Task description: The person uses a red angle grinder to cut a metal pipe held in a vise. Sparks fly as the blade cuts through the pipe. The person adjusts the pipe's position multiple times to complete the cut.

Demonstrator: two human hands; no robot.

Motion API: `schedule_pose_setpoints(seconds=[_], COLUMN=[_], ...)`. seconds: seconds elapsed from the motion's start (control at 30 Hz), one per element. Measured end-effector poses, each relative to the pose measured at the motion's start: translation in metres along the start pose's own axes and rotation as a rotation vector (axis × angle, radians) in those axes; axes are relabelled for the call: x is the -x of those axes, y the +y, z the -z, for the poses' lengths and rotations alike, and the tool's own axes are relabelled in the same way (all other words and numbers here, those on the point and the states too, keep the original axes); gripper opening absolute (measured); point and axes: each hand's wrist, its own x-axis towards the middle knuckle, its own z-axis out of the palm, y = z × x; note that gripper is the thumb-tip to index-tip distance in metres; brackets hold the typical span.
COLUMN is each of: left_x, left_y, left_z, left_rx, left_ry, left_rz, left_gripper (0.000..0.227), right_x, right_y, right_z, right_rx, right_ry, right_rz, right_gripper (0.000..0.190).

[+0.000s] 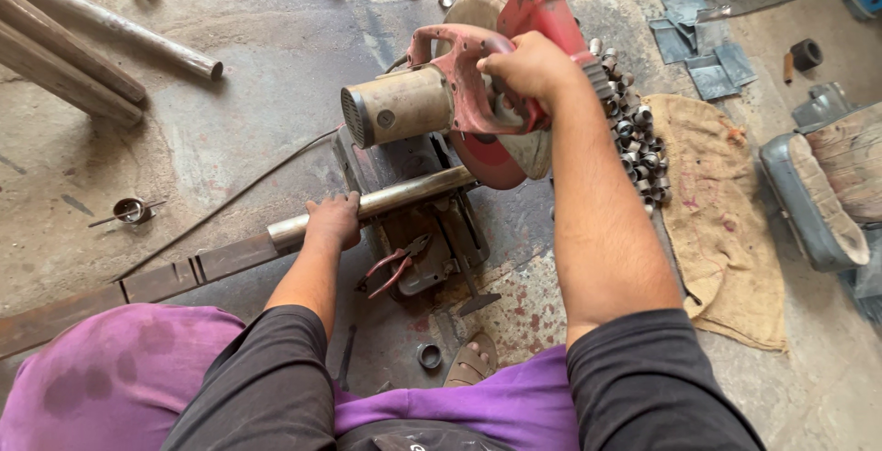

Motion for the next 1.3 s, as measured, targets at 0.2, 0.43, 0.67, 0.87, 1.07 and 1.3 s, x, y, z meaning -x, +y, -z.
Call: schedule_pose_setpoints(seconds=[0.2, 0.43, 0.67, 0.87, 1.07, 1.3], left_x=[0.003, 0.003, -0.005, -0.012, -0.015, -0.018], left_y=[0.003, 0.003, 0.001, -0.002, -0.001, -0.001], left_z=[0.004, 0.003, -0.008, -0.018, -0.023, -0.026], left_rx=[-0.01, -0.034, -0.016, -0.013, -0.036, -0.058], left_ry=[-0.009, -0.007, 0.031, 0.06, 0.062, 0.072], left_rz=[0.008, 0.01, 0.024, 0.029, 0.038, 0.044], left_gripper=[0.05, 0.048, 0.048, 0.053, 0.039, 0.033], right_x=[0.014, 0.024, 0.024, 0.022, 0.025, 0.03], right_y=[0.008, 0.025, 0.036, 0.042, 0.043, 0.041], right_z=[-0.007, -0.016, -0.021, -0.022, -0.023, -0.023], right_rx=[-0.067, -0.223, -0.166, -0.158, -0.168, -0.152], right_ry=[0.001, -0.032, 0.03, 0.056, 0.07, 0.078], right_rz=[0.011, 0.051, 0.071, 0.097, 0.09, 0.084], right_gripper=[0.019, 0.02, 0.026, 0.029, 0.03, 0.029])
